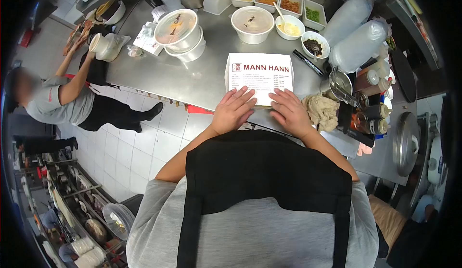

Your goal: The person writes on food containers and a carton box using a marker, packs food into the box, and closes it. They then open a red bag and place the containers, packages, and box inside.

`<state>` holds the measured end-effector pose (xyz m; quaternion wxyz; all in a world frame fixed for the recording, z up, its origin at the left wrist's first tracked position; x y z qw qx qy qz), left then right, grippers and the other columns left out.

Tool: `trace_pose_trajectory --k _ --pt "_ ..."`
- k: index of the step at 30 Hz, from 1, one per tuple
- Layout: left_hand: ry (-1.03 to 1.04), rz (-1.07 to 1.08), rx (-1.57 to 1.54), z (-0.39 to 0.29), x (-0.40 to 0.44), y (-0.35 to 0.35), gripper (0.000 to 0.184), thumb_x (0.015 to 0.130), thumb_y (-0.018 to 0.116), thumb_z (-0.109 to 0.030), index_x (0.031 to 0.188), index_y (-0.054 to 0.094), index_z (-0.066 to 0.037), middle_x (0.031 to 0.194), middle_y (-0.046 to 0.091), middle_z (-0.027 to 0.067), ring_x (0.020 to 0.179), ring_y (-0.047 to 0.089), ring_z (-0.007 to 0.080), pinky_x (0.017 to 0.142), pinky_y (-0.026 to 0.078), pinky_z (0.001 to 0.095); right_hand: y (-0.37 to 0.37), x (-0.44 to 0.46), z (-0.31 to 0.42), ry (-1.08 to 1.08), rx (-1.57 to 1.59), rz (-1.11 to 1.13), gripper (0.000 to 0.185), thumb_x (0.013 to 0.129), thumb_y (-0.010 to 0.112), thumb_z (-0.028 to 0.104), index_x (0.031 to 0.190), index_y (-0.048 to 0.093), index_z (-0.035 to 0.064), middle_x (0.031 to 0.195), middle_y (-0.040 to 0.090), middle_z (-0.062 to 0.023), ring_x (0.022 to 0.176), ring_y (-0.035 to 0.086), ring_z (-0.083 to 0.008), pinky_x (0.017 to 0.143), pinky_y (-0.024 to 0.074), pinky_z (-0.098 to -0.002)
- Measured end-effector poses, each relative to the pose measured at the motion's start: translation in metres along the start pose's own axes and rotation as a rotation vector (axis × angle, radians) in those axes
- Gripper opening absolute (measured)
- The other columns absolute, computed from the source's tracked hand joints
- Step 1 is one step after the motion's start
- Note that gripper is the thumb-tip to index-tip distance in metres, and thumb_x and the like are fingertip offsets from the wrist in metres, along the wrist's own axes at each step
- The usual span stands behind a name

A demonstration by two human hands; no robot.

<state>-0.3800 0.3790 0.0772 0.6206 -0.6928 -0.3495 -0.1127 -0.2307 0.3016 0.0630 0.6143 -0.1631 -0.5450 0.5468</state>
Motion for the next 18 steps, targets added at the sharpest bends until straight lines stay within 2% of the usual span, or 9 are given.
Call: trace_pose_trajectory --k 1,4,10,12,14,16,17,18 --pt "0.007 -0.007 0.009 -0.003 0.001 0.002 0.025 0.073 0.072 -0.014 0.097 0.066 -0.008 0.109 0.064 0.0074 0.103 0.060 0.0263 0.082 0.047 0.0380 0.000 0.000 -0.002 0.008 0.011 -0.075 0.015 0.076 0.069 0.009 0.089 0.063 0.0053 0.117 0.061 -0.0062 0.117 0.054 -0.0240 0.100 0.0412 -0.0439" --pt "0.030 -0.050 0.027 -0.008 0.002 0.007 0.027 0.073 0.071 -0.015 0.099 0.066 -0.009 0.111 0.064 0.0071 0.105 0.060 0.0262 0.082 0.047 0.0379 0.007 -0.004 -0.009 -0.002 0.036 -0.177 0.013 0.076 0.069 0.008 0.087 0.063 0.0055 0.113 0.064 -0.0053 0.114 0.056 -0.0233 0.099 0.0418 -0.0433" --pt "0.069 -0.102 -0.059 -0.009 -0.001 0.018 0.023 0.067 0.072 -0.009 0.089 0.067 -0.007 0.099 0.067 0.0077 0.097 0.062 0.0285 0.076 0.048 0.0383 0.010 -0.010 -0.012 -0.033 0.024 -0.247 0.006 0.079 0.063 0.009 0.085 0.063 0.0072 0.106 0.065 -0.0066 0.108 0.059 -0.0235 0.096 0.0430 -0.0441" --pt "0.106 -0.092 -0.047 -0.010 -0.002 0.020 0.023 0.065 0.073 -0.010 0.087 0.067 -0.007 0.099 0.067 0.0104 0.098 0.062 0.0317 0.079 0.049 0.0404 -0.001 -0.011 -0.009 0.014 0.048 -0.267 0.008 0.078 0.067 0.009 0.085 0.064 0.0066 0.097 0.067 -0.0065 0.100 0.062 -0.0229 0.091 0.0468 -0.0394" --pt "0.102 -0.099 -0.022 0.000 -0.014 0.031 0.022 0.082 0.065 -0.011 0.104 0.065 -0.008 0.113 0.065 0.0090 0.106 0.060 0.0292 0.085 0.048 0.0394 -0.052 -0.012 0.009 0.113 0.050 -0.300 0.008 0.077 0.068 0.009 0.083 0.065 0.0055 0.092 0.066 -0.0062 0.093 0.063 -0.0234 0.085 0.0489 -0.0379" --pt "0.100 -0.150 -0.017 -0.005 -0.008 0.026 0.017 0.076 0.068 -0.008 0.093 0.067 -0.010 0.105 0.067 0.0072 0.101 0.063 0.0290 0.080 0.048 0.0377 -0.140 -0.024 0.032 -0.030 -0.170 -0.549 0.006 0.076 0.068 0.006 0.080 0.064 0.0056 0.089 0.065 -0.0051 0.088 0.063 -0.0233 0.080 0.0493 -0.0367" --pt "0.087 -0.170 -0.007 -0.006 -0.008 0.024 0.015 0.073 0.069 -0.007 0.088 0.068 -0.011 0.101 0.068 0.0063 0.098 0.064 0.0290 0.078 0.048 0.0368 -0.180 -0.045 0.023 -0.020 -0.250 -0.672 0.006 0.078 0.066 0.005 0.083 0.064 0.0040 0.088 0.065 -0.0059 0.086 0.063 -0.0221 0.078 0.0491 -0.0333" --pt "0.090 -0.171 -0.015 -0.006 -0.008 0.023 0.015 0.074 0.069 -0.007 0.089 0.068 -0.011 0.101 0.068 0.0063 0.098 0.064 0.0287 0.078 0.048 0.0368 -0.218 -0.066 0.007 0.031 -0.283 -0.743 0.007 0.082 0.063 0.004 0.088 0.063 0.0015 0.091 0.065 -0.0083 0.084 0.063 -0.0196 0.077 0.0490 -0.0308"
Point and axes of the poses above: each hand's wrist, its own x-axis towards the middle knuckle, its own y-axis out of the palm, z = x × y, the point moved 7 cm from there along x, towards the middle knuckle
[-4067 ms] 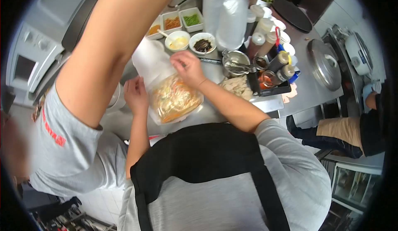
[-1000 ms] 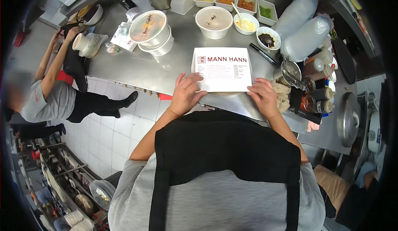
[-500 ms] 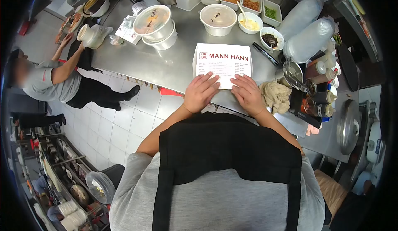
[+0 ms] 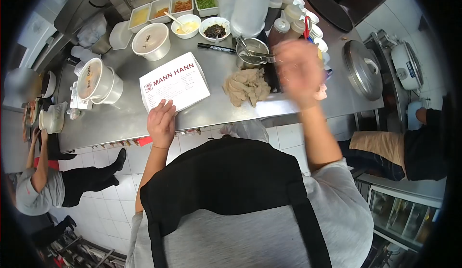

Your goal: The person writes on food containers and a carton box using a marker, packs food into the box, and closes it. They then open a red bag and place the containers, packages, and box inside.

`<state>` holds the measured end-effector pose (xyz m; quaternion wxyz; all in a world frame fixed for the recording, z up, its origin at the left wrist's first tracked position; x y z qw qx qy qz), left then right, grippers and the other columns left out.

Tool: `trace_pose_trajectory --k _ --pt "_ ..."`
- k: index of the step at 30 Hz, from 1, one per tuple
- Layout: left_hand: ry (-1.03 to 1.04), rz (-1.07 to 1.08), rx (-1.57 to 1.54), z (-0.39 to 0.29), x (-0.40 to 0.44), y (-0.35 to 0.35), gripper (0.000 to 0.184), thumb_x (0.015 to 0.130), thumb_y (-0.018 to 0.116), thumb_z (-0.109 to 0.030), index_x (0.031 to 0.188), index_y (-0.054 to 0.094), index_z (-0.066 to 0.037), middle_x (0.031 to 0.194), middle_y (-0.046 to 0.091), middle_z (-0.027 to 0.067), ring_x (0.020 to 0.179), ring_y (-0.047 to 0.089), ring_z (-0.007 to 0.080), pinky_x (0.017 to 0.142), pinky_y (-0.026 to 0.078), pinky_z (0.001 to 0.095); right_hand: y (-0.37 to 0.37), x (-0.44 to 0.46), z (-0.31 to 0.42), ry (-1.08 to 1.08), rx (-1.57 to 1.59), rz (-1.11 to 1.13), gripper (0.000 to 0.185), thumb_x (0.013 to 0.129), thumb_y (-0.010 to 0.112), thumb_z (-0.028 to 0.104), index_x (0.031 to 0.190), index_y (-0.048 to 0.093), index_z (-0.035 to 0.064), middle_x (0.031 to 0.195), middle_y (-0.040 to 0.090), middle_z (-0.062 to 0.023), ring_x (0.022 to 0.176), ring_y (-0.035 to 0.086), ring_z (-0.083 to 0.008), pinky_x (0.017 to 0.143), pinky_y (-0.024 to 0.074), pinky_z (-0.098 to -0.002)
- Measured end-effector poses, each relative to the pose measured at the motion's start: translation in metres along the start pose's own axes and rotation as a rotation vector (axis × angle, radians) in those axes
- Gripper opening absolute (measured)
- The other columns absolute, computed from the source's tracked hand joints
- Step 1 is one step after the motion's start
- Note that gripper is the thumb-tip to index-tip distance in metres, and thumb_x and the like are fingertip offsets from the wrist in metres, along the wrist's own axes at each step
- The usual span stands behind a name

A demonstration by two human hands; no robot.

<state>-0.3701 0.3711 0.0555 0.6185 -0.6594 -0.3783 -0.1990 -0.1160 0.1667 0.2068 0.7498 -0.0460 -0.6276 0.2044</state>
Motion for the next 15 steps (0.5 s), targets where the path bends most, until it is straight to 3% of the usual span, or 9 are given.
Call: trace_pose_trajectory --k 2,3,4,5,7,9,12,13,15 --pt "0.005 -0.002 -0.020 0.001 0.000 -0.001 0.016 0.075 0.067 -0.007 0.091 0.068 -0.011 0.103 0.068 0.0063 0.098 0.064 0.0282 0.079 0.048 0.0368 -0.081 0.001 -0.065 0.290 -0.376 -0.159 0.016 0.093 0.054 0.011 0.098 0.064 -0.0007 0.094 0.066 -0.0088 0.084 0.061 -0.0142 0.074 0.0477 -0.0258" --pt "0.007 -0.003 -0.029 0.001 0.002 -0.002 0.016 0.075 0.067 -0.006 0.091 0.068 -0.011 0.102 0.068 0.0061 0.098 0.064 0.0279 0.079 0.048 0.0368 -0.108 -0.005 -0.097 0.550 -0.480 -0.136 0.019 0.095 0.053 0.013 0.103 0.065 0.0013 0.093 0.067 -0.0069 0.081 0.061 -0.0122 0.073 0.0468 -0.0230" --pt "0.007 -0.008 -0.038 0.000 0.004 -0.003 0.016 0.075 0.067 -0.006 0.091 0.068 -0.011 0.102 0.068 0.0060 0.097 0.064 0.0277 0.078 0.048 0.0367 -0.134 -0.035 -0.157 0.681 -0.401 -0.141 0.024 0.095 0.053 0.020 0.104 0.066 0.0021 0.093 0.068 -0.0058 0.079 0.060 -0.0132 0.072 0.0470 -0.0248" --pt "0.000 -0.012 -0.046 -0.001 0.004 -0.003 0.016 0.075 0.067 -0.006 0.090 0.068 -0.011 0.102 0.068 0.0058 0.097 0.064 0.0274 0.078 0.048 0.0366 -0.154 -0.063 -0.198 0.764 -0.630 0.069 0.036 0.094 0.054 0.035 0.105 0.065 0.0026 0.092 0.068 -0.0053 0.079 0.061 -0.0150 0.073 0.0474 -0.0276" --pt "0.004 -0.014 -0.026 0.001 0.002 -0.001 0.016 0.075 0.067 -0.005 0.090 0.068 -0.011 0.102 0.068 0.0058 0.097 0.064 0.0270 0.077 0.049 0.0368 -0.189 -0.174 -0.321 1.077 -0.761 0.512 0.046 0.089 0.055 0.049 0.103 0.066 0.0065 0.094 0.067 -0.0039 0.078 0.061 -0.0194 0.073 0.0483 -0.0335" --pt "-0.005 -0.007 0.002 0.002 -0.001 0.000 0.019 0.074 0.068 -0.005 0.093 0.069 -0.010 0.102 0.068 0.0065 0.096 0.064 0.0263 0.076 0.049 0.0369 -0.171 -0.209 -0.288 1.662 -0.322 0.387 0.046 0.083 0.059 0.054 0.097 0.069 0.0111 0.097 0.065 -0.0048 0.079 0.062 -0.0242 0.068 0.0508 -0.0381" --pt "-0.027 0.012 -0.067 0.005 -0.009 0.009 0.013 0.082 0.061 -0.012 0.091 0.062 -0.003 0.101 0.065 0.0140 0.100 0.059 0.0351 0.083 0.044 0.0475 -0.159 -0.218 -0.305 1.712 -0.272 0.511 0.041 0.081 0.062 0.053 0.092 0.069 0.0138 0.093 0.061 -0.0059 0.074 0.058 -0.0238 0.064 0.0502 -0.0375" --pt "-0.053 0.045 -0.086 0.007 -0.011 0.010 0.012 0.080 0.062 -0.007 0.091 0.064 -0.003 0.107 0.064 0.0149 0.106 0.057 0.0392 0.086 0.044 0.0470 -0.159 -0.221 -0.312 1.749 -0.304 0.585 0.040 0.080 0.063 0.052 0.090 0.068 0.0137 0.090 0.060 -0.0060 0.073 0.058 -0.0226 0.063 0.0501 -0.0368" --pt "-0.052 0.062 -0.083 0.006 -0.009 0.009 0.013 0.080 0.062 -0.008 0.092 0.064 -0.003 0.108 0.064 0.0151 0.106 0.057 0.0392 0.088 0.043 0.0474 -0.159 -0.214 -0.316 1.812 -0.369 0.723 0.038 0.080 0.064 0.051 0.088 0.068 0.0134 0.085 0.059 -0.0063 0.072 0.057 -0.0202 0.061 0.0499 -0.0352"
Point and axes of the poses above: each hand's wrist, its own x-axis towards the middle knuckle, its own y-axis out of the palm, z = x × y, the point moved 7 cm from there along x, towards the middle knuckle
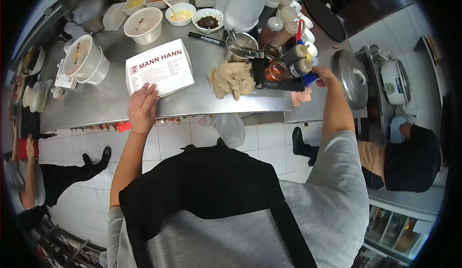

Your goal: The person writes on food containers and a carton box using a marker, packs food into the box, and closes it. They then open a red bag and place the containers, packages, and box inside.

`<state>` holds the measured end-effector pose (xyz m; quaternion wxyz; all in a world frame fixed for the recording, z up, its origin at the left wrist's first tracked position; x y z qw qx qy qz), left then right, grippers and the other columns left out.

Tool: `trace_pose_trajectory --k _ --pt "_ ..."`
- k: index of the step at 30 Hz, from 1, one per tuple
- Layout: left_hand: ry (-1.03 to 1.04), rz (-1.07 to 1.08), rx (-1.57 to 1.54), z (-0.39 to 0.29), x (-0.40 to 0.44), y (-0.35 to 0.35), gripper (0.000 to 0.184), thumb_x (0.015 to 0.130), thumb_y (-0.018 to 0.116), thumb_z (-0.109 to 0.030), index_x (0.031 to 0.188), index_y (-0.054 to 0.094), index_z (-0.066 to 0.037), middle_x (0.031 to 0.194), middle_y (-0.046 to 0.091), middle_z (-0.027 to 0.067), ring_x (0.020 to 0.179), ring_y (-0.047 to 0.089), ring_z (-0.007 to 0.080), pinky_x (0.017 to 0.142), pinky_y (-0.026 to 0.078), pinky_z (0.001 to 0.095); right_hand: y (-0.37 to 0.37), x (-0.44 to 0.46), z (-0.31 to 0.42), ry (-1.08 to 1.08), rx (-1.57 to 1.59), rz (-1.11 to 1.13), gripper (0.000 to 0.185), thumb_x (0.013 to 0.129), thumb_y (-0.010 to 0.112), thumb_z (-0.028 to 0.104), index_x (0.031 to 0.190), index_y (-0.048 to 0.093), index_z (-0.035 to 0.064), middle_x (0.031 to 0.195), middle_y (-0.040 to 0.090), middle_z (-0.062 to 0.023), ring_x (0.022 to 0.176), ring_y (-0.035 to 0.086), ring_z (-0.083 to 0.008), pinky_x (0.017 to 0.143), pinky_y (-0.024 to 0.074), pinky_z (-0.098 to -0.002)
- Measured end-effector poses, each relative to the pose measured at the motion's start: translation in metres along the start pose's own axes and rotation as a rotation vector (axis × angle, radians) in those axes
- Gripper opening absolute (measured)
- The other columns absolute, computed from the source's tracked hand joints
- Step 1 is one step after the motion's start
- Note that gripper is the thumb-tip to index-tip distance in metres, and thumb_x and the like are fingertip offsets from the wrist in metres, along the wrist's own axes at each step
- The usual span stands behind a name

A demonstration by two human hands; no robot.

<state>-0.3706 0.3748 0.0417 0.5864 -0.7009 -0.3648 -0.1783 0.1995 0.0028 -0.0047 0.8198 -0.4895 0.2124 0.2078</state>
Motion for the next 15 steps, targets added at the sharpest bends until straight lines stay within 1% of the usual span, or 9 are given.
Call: trace_pose_trajectory --k 3,4,7,9,11,12,13,14,15 --pt "-0.051 0.023 0.022 0.002 -0.004 0.003 0.015 0.080 0.062 -0.009 0.094 0.064 -0.004 0.110 0.064 0.0158 0.108 0.056 0.0398 0.090 0.043 0.0480 0.000 -0.004 0.006 0.042 -0.016 0.169 0.037 0.078 0.068 0.049 0.084 0.067 0.0127 0.086 0.059 -0.0073 0.073 0.058 -0.0200 0.059 0.0500 -0.0333" --pt "-0.072 0.038 0.031 0.003 -0.007 0.005 0.016 0.080 0.062 -0.009 0.095 0.064 -0.004 0.111 0.063 0.0161 0.108 0.056 0.0400 0.091 0.042 0.0482 0.002 -0.006 0.004 0.053 0.060 0.237 0.035 0.078 0.070 0.044 0.088 0.066 0.0103 0.088 0.060 -0.0076 0.074 0.059 -0.0219 0.062 0.0524 -0.0344" --pt "-0.088 0.036 0.073 0.002 -0.008 0.006 0.019 0.080 0.062 -0.010 0.098 0.064 -0.004 0.113 0.062 0.0170 0.110 0.055 0.0403 0.093 0.041 0.0489 -0.008 -0.010 0.002 -0.147 0.341 0.383 0.029 0.082 0.070 0.032 0.095 0.065 0.0062 0.093 0.061 -0.0088 0.077 0.061 -0.0248 0.070 0.0551 -0.0376" --pt "-0.040 -0.044 0.174 -0.004 -0.004 -0.001 0.027 0.062 0.073 -0.011 0.088 0.066 -0.006 0.101 0.066 0.0132 0.100 0.061 0.0344 0.084 0.049 0.0435 -0.012 -0.008 -0.012 -0.325 0.552 0.434 0.025 0.085 0.066 0.020 0.101 0.061 0.0018 0.101 0.062 -0.0107 0.087 0.063 -0.0278 0.080 0.0551 -0.0409" --pt "-0.130 -0.002 0.105 0.008 -0.016 0.005 0.028 0.064 0.070 -0.011 0.091 0.064 -0.005 0.104 0.064 0.0155 0.102 0.059 0.0363 0.090 0.047 0.0468 -0.001 -0.004 -0.029 -0.436 0.696 0.587 0.027 0.088 0.062 0.016 0.108 0.058 -0.0020 0.111 0.061 -0.0143 0.099 0.063 -0.0297 0.089 0.0528 -0.0376" --pt "-0.064 -0.001 0.126 0.031 -0.036 0.023 0.027 0.068 0.065 -0.010 0.095 0.063 -0.006 0.099 0.063 0.0152 0.098 0.059 0.0357 0.090 0.045 0.0479 -0.004 -0.016 -0.040 -0.461 0.840 0.495 0.029 0.090 0.061 0.016 0.110 0.056 -0.0037 0.111 0.061 -0.0143 0.099 0.063 -0.0303 0.090 0.0521 -0.0350" --pt "-0.036 0.037 0.039 0.032 -0.035 0.025 0.024 0.071 0.063 -0.010 0.094 0.061 -0.006 0.090 0.062 0.0144 0.091 0.059 0.0357 0.090 0.045 0.0486 0.003 -0.013 -0.044 -0.482 0.824 0.564 0.030 0.091 0.059 0.016 0.112 0.055 -0.0048 0.111 0.061 -0.0136 0.107 0.059 -0.0307 0.096 0.0486 -0.0364" --pt "-0.038 -0.032 -0.094 0.027 -0.031 0.018 0.025 0.069 0.062 -0.008 0.094 0.060 -0.006 0.085 0.059 0.0137 0.085 0.058 0.0352 0.087 0.046 0.0473 0.007 -0.004 -0.055 -0.553 0.846 0.675 0.031 0.093 0.056 0.016 0.116 0.053 -0.0040 0.117 0.059 -0.0131 0.114 0.055 -0.0285 0.100 0.0443 -0.0381" --pt "-0.112 -0.018 -0.003 0.014 -0.023 0.009 0.024 0.072 0.059 -0.007 0.096 0.060 -0.005 0.092 0.060 0.0150 0.092 0.058 0.0357 0.086 0.047 0.0447 0.012 0.011 -0.065 -0.477 0.851 0.687 0.034 0.094 0.055 0.018 0.121 0.052 -0.0029 0.124 0.055 -0.0126 0.119 0.052 -0.0250 0.104 0.0399 -0.0377"
Point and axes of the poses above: each hand's wrist, its own x-axis towards the middle knuckle, its own y-axis out of the palm, z = x × y, the point moved 7 cm from there along x, towards the middle knuckle
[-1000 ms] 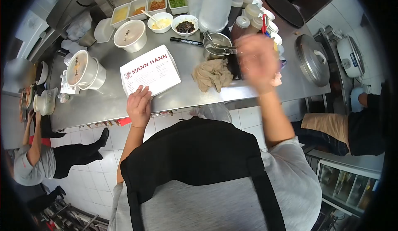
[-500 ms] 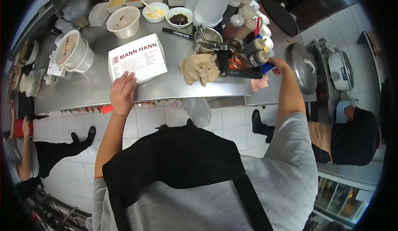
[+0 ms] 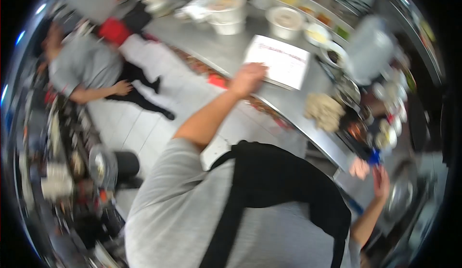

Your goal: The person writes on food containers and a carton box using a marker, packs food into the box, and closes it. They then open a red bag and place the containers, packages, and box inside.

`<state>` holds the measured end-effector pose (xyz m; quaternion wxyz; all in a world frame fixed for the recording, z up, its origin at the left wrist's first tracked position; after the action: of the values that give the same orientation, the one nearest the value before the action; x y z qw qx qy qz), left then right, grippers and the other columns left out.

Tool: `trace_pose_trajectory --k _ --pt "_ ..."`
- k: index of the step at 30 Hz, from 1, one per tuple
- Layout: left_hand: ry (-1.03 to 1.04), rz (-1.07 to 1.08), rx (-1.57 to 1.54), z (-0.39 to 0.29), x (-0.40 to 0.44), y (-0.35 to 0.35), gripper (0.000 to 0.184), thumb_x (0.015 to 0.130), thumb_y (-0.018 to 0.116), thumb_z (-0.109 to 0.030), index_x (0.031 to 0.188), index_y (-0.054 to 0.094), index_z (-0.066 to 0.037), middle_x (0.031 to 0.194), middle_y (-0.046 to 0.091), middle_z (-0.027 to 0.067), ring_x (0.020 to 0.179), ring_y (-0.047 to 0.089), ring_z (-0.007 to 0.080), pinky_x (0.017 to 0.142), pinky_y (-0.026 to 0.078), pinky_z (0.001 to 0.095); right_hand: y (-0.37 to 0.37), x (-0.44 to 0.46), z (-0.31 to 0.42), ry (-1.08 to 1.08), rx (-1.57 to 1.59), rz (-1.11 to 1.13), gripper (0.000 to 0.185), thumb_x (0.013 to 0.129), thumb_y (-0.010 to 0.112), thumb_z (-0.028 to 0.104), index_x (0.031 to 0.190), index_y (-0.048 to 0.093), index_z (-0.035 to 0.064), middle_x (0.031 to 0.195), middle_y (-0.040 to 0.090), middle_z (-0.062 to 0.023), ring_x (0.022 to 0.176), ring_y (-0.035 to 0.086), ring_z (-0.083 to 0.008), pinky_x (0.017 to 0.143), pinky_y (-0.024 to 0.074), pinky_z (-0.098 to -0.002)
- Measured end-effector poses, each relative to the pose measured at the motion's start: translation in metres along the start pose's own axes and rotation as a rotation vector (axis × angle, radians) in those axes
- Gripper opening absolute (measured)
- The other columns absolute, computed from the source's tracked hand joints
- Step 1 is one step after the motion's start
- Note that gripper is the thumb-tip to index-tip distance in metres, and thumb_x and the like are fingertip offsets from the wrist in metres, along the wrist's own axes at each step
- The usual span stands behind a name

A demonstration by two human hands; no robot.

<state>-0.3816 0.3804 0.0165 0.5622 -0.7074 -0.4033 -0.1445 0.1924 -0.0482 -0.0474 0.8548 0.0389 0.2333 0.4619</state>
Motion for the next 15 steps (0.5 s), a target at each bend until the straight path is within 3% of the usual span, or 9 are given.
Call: trace_pose_trajectory --k 1,3,7,10,13,15 --pt "-0.065 0.002 0.074 -0.014 0.010 -0.008 0.024 0.074 0.057 -0.006 0.098 0.059 -0.005 0.099 0.061 0.0163 0.098 0.059 0.0361 0.086 0.049 0.0422 -0.011 0.006 -0.009 -0.023 -0.049 0.046 0.033 0.095 0.053 0.020 0.122 0.054 0.0007 0.127 0.055 -0.0096 0.122 0.050 -0.0226 0.106 0.0354 -0.0389" --pt "-0.055 0.048 0.123 -0.019 0.013 -0.007 0.024 0.079 0.055 -0.006 0.102 0.060 -0.005 0.107 0.061 0.0173 0.104 0.057 0.0366 0.087 0.048 0.0422 -0.030 0.016 -0.025 -0.019 -0.070 -0.022 0.035 0.095 0.054 0.020 0.125 0.053 0.0008 0.128 0.054 -0.0086 0.119 0.050 -0.0195 0.105 0.0359 -0.0350" --pt "-0.145 -0.022 0.130 -0.018 0.007 0.000 0.027 0.081 0.054 -0.008 0.107 0.060 -0.006 0.109 0.060 0.0195 0.104 0.057 0.0371 0.089 0.047 0.0428 -0.041 0.021 -0.021 -0.084 -0.189 -0.120 0.039 0.094 0.057 0.019 0.125 0.051 -0.0044 0.121 0.058 -0.0099 0.113 0.053 -0.0164 0.099 0.0393 -0.0312" --pt "-0.133 -0.026 0.135 -0.024 0.009 -0.004 0.027 0.081 0.054 -0.009 0.108 0.060 -0.006 0.109 0.061 0.0193 0.105 0.057 0.0364 0.090 0.047 0.0425 -0.030 0.025 -0.023 -0.233 -0.311 -0.060 0.033 0.092 0.060 0.018 0.118 0.056 -0.0023 0.115 0.060 -0.0084 0.105 0.054 -0.0140 0.095 0.0408 -0.0297" --pt "-0.273 0.130 0.172 -0.012 0.012 0.005 0.028 0.081 0.055 -0.010 0.109 0.060 -0.006 0.109 0.061 0.0180 0.108 0.056 0.0353 0.092 0.046 0.0418 -0.073 0.038 -0.059 -0.381 -0.981 -0.087 0.029 0.092 0.061 0.020 0.112 0.060 -0.0004 0.110 0.061 -0.0060 0.098 0.054 -0.0128 0.088 0.0429 -0.0275" --pt "-0.207 0.058 0.176 -0.012 0.008 0.002 0.028 0.081 0.055 -0.010 0.109 0.060 -0.005 0.110 0.061 0.0174 0.109 0.056 0.0352 0.093 0.046 0.0416 -0.068 0.033 -0.049 -0.429 -0.799 -0.163 0.023 0.092 0.058 0.019 0.106 0.061 0.0009 0.104 0.060 -0.0037 0.090 0.053 -0.0115 0.079 0.0421 -0.0259"
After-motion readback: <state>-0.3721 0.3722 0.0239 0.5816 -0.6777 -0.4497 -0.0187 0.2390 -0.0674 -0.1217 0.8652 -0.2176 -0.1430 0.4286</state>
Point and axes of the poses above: each hand's wrist, its own x-axis towards the middle knuckle, its own y-axis out of the palm, z = x × y, the point moved 7 cm from there along x, towards the middle knuckle
